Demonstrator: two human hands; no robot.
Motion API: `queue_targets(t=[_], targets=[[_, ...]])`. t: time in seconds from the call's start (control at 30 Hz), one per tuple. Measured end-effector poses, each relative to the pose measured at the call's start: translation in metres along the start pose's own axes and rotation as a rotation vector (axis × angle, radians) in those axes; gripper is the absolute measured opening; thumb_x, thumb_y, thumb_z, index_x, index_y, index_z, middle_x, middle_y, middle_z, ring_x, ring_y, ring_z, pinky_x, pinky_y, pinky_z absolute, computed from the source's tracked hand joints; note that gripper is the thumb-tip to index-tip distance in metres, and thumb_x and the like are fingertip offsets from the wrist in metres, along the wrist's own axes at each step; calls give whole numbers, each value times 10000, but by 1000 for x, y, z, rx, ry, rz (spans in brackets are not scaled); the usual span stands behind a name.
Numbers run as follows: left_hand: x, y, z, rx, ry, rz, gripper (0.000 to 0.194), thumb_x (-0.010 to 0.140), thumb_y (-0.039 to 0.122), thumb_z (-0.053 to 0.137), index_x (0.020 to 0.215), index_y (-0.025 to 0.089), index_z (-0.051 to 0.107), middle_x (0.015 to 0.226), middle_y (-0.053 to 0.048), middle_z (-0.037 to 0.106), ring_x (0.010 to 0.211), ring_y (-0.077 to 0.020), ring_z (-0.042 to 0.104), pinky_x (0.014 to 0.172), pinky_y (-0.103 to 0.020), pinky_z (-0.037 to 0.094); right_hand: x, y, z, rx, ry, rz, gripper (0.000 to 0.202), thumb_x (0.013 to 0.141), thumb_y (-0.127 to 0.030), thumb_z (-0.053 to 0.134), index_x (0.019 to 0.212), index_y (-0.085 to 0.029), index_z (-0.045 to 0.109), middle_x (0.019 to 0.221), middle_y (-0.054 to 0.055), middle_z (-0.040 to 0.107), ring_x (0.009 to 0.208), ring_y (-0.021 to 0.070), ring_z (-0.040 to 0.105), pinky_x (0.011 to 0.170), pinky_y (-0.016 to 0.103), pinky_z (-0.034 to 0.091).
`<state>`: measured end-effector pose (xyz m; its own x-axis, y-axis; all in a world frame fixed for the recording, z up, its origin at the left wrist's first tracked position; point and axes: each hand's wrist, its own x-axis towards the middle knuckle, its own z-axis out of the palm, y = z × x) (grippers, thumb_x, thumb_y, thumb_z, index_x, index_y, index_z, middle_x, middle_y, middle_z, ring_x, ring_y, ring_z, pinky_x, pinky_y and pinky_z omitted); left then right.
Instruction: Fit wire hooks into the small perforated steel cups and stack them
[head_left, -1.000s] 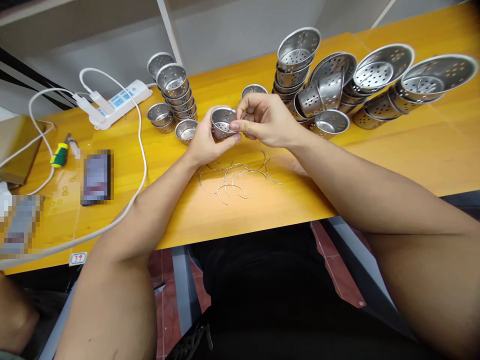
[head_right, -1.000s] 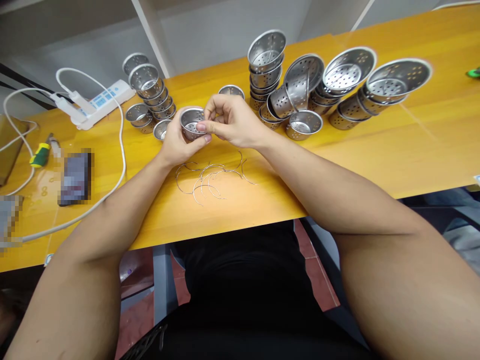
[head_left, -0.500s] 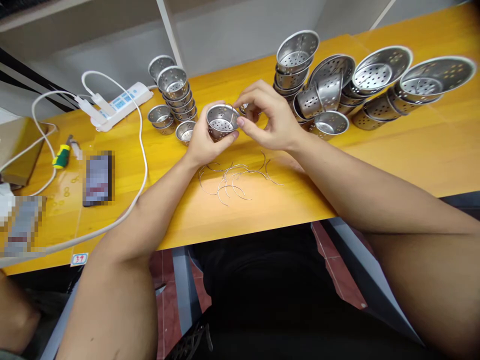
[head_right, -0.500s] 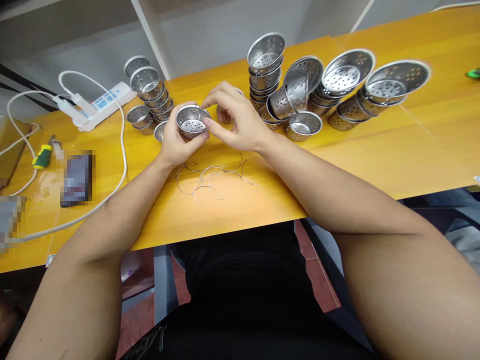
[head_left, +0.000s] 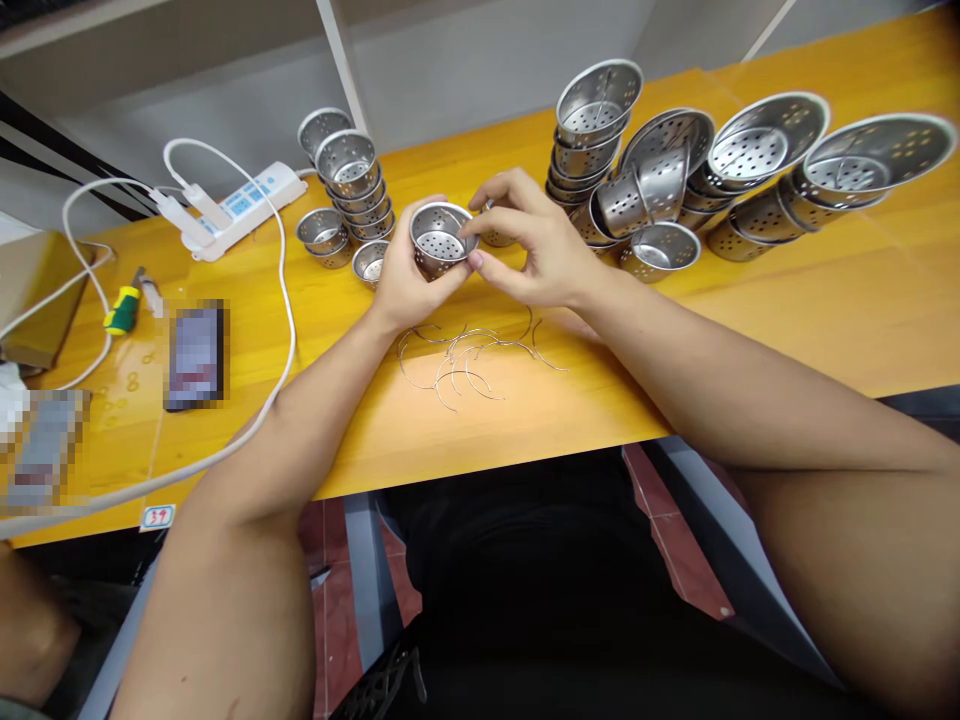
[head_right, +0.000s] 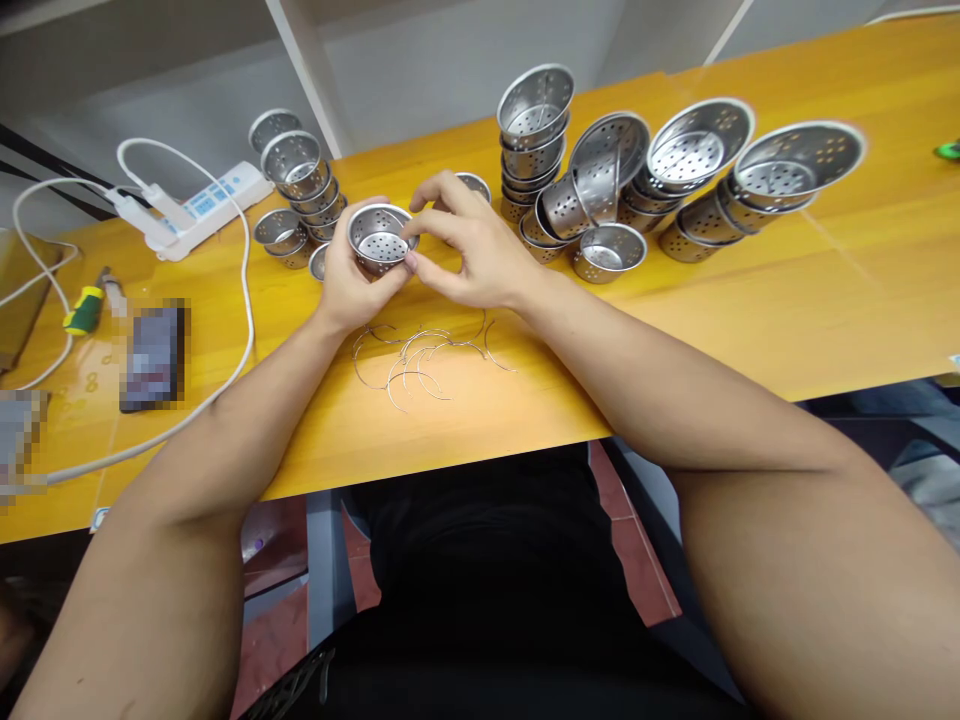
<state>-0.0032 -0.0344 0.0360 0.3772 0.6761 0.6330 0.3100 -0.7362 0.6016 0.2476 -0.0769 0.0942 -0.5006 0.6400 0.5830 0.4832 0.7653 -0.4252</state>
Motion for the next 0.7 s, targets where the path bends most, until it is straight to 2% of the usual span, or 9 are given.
queue_targets(t=[0.13, 0.27, 0.53, 0.6, 0.7], targets=[[0, 1, -1, 23, -21, 28, 973, 986, 978, 587, 1633, 279, 390, 1552, -183, 685, 1428, -364, 766, 1261, -542, 632, 0, -5, 1, 35, -86, 51, 540, 1109, -746, 585, 1430, -394, 840, 1544, 152, 706, 1436, 457, 632, 1256, 723, 533], [0, 3, -2, 27, -63, 37, 1008, 969, 997, 584, 1651, 289, 366, 1575, -183, 673, 1457, -367, 751, 1278, -539, 624, 0, -4, 2, 85, -139, 30, 565, 1106, -749, 608, 1472, -386, 840, 1538, 163, 701, 1494, 465, 609, 1286, 726, 508], [0, 2, -2, 3, -94, 9, 1046, 941, 974, 688, 1675, 300, 372, 1589, -187, 675, 1478, -387, 743, 1289, -578, 630, -2, 6, 9, 141, -103, -5, 611, 1080, -786, 648, 1500, -381, 829, 1604, 157, 680, 1517, 459, 616, 1331, 735, 481], [0, -4, -2, -4, -99, 17, 1070, 938, 984, 692, 1690, 304, 351, 1633, -193, 650, 1516, -397, 726, 1310, -582, 622, -2, 7, 9, 135, -78, -23, 672, 1063, -812, 666, 1547, -363, 788, 1631, 160, 669, 1530, 468, 613, 1340, 736, 477], [0, -18, -1, 33, -103, 53, 1167, 905, 1011, 714, 1750, 332, 284, 1750, -196, 565, 1648, -423, 635, 1403, -598, 547, 0, 6, 7, 127, -59, -14, 863, 1007, -866, 721, 1678, -327, 648, 1707, 172, 630, 1591, 484, 576, 1370, 701, 482]])
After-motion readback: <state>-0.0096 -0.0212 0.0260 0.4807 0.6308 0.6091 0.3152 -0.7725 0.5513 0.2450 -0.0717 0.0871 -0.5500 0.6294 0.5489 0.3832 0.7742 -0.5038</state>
